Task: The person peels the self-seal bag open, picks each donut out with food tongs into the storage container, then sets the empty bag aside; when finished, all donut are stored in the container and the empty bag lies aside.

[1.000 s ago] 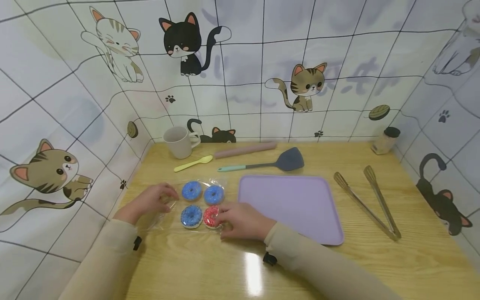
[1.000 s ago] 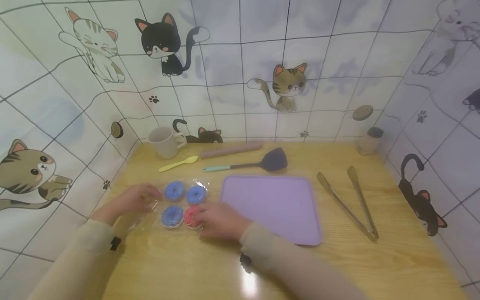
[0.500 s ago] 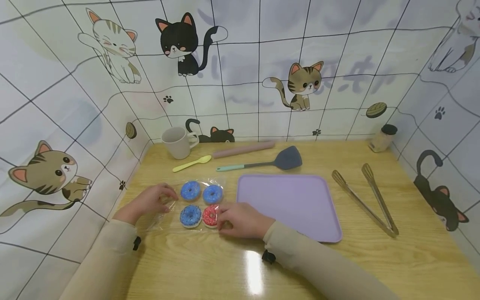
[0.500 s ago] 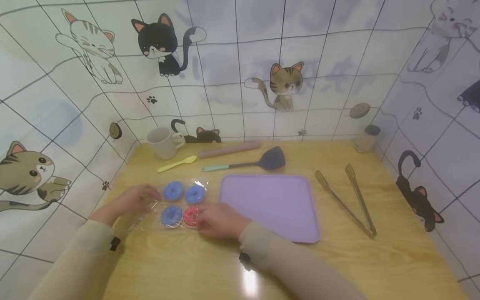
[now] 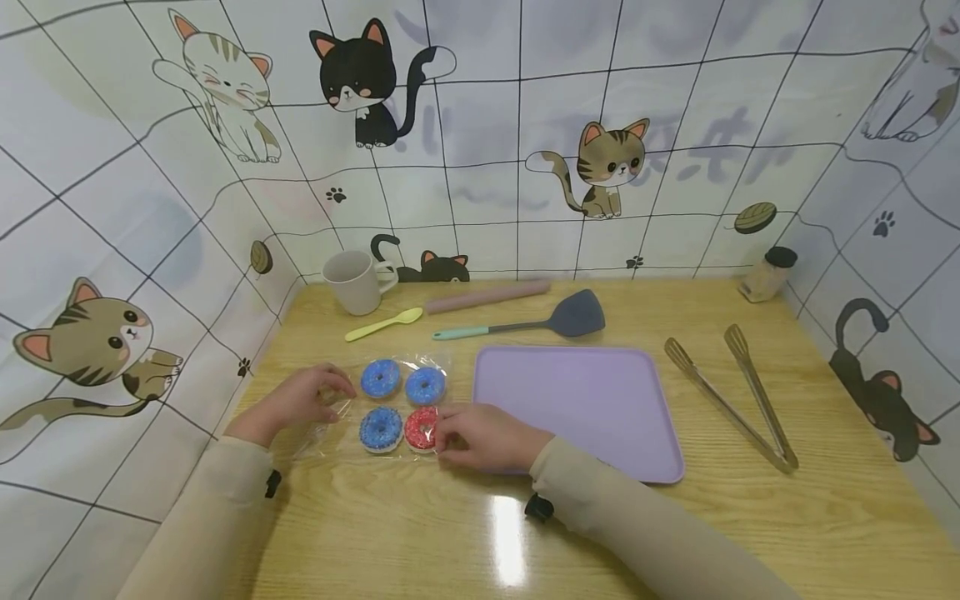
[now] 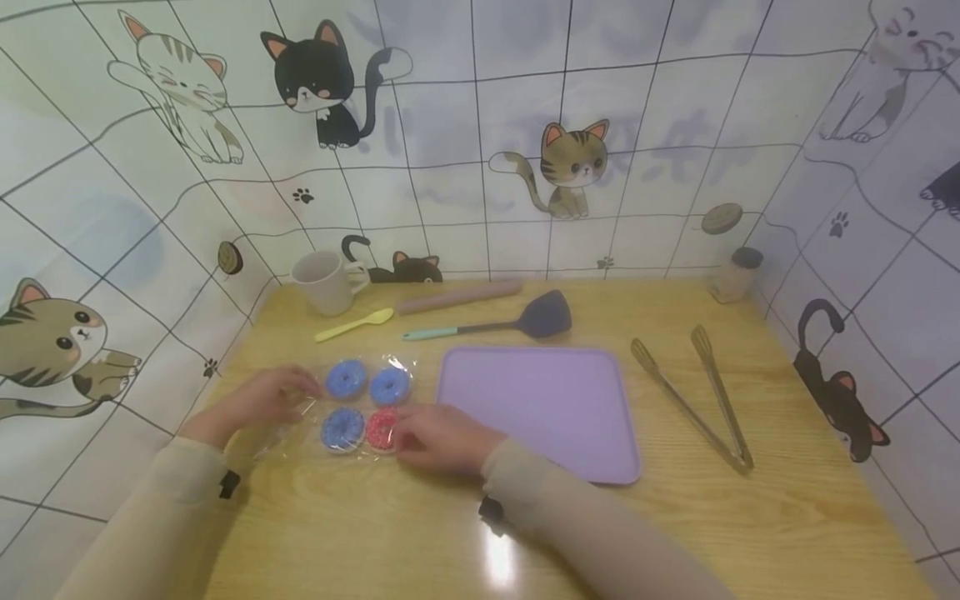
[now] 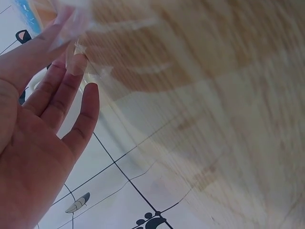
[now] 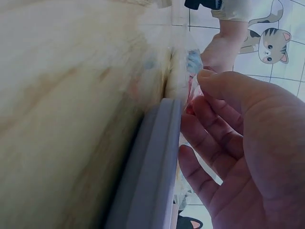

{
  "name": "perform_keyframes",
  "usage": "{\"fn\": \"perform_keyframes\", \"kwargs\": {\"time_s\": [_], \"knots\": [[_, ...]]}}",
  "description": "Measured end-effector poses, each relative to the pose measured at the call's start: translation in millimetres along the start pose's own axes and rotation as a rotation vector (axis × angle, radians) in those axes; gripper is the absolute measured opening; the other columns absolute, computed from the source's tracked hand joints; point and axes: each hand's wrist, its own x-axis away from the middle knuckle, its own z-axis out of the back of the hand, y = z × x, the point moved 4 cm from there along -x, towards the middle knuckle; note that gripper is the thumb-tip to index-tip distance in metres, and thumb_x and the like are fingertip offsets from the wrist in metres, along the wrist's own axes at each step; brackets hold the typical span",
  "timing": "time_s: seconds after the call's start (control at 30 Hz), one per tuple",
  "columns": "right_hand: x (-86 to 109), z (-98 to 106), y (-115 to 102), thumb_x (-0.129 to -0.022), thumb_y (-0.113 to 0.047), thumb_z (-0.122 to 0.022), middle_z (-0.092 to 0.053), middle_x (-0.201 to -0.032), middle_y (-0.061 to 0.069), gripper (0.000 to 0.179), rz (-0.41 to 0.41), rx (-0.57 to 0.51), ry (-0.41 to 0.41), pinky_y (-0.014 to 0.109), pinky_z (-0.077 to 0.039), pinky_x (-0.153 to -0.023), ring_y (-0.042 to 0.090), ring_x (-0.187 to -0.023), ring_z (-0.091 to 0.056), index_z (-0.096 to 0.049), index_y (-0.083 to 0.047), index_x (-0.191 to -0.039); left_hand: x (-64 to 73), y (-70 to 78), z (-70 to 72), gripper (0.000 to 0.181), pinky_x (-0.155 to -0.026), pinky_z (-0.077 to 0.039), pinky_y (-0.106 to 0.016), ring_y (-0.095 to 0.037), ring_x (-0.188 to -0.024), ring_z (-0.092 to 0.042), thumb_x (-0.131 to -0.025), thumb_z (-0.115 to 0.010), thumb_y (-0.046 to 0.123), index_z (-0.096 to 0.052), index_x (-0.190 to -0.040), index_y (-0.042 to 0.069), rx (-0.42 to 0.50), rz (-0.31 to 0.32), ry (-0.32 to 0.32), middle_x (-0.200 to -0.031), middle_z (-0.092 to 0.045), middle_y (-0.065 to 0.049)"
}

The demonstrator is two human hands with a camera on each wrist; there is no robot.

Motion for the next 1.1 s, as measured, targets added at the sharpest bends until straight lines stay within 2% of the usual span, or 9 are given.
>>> {"fn": "perform_keyframes", "kwargs": {"time_s": [0.2,0.33,0.4,0.53,0.7,0.9,1.1], "knots": [[3.8,3,3,-0.101,-0.021,-0.068,-0.06,-0.098,-0.012,0.007,0.004,-0.12,-0.01,0.018,-0.049,-0.084,0.0,-0.089,-0.056,-0.068,-0.019,-0.094,-1.2,1.7,0.5,0.033,-0.088,-0.056,-0.049,-0.037,-0.114,-0.062,-0.079,-0.087,0.0,-0.077,-0.108,0.012,0.014,0.012,-0.015,-0.127,-0.064,-0.015],[6.6,4,4,-0.103,-0.019,-0.065,-0.062,-0.105,-0.01,0.007,-0.012,-0.183,-0.014,0.023,-0.05,-0.093,0.003,-0.103,-0.06,-0.069,-0.014,-0.099,-1.3,3.3,1.1,0.033,-0.087,-0.056,-0.049,-0.037,-0.114,-0.062,-0.08,-0.086,-0.001,-0.077,-0.11,0.01,0.034,0.013,-0.02,-0.129,-0.064,-0.016],[8.3,4,6,-0.104,-0.018,-0.064,-0.062,-0.107,-0.009,0.006,-0.023,-0.208,-0.014,0.025,-0.05,-0.095,0.004,-0.105,-0.06,-0.068,-0.014,-0.101,-1.5,3.5,1.0,0.034,-0.087,-0.056,-0.049,-0.037,-0.115,-0.062,-0.08,-0.086,-0.001,-0.077,-0.111,0.01,0.034,0.01,-0.02,-0.129,-0.064,-0.016],[12.1,5,9,-0.105,-0.018,-0.063,-0.06,-0.102,-0.009,0.006,-0.039,-0.25,-0.001,0.024,-0.05,-0.088,0.004,-0.095,-0.057,-0.066,-0.015,-0.101,-2.3,2.9,-0.1,0.033,-0.088,-0.056,-0.05,-0.036,-0.115,-0.062,-0.081,-0.086,0.0,-0.077,-0.111,0.01,0.024,0.0,-0.024,-0.129,-0.064,-0.016],[16.6,5,14,-0.107,-0.021,-0.059,-0.058,-0.097,-0.011,0.008,-0.044,-0.262,0.004,0.021,-0.047,-0.08,0.002,-0.088,-0.052,-0.061,-0.02,-0.099,-3.0,1.2,-1.8,0.034,-0.086,-0.056,-0.048,-0.036,-0.114,-0.063,-0.08,-0.086,0.0,-0.077,-0.112,0.009,0.01,-0.022,-0.021,-0.129,-0.065,-0.016],[23.8,7,19,-0.107,-0.021,-0.058,-0.059,-0.098,-0.011,0.007,-0.051,-0.273,0.003,0.024,-0.048,-0.083,0.004,-0.09,-0.053,-0.062,-0.018,-0.103,-1.2,-1.4,-2.0,0.035,-0.082,-0.056,-0.043,-0.035,-0.111,-0.064,-0.081,-0.085,0.0,-0.076,-0.114,0.009,0.002,-0.039,-0.021,-0.13,-0.064,-0.017],[30.3,8,22,-0.107,-0.021,-0.059,-0.06,-0.096,-0.012,0.007,-0.075,-0.271,-0.002,0.024,-0.049,-0.085,0.003,-0.091,-0.055,-0.063,-0.015,-0.105,1.1,-0.9,-1.7,0.035,-0.087,-0.056,-0.049,-0.039,-0.117,-0.062,-0.082,-0.084,0.0,-0.077,-0.115,0.01,0.004,-0.03,-0.015,-0.132,-0.063,-0.019]]}}
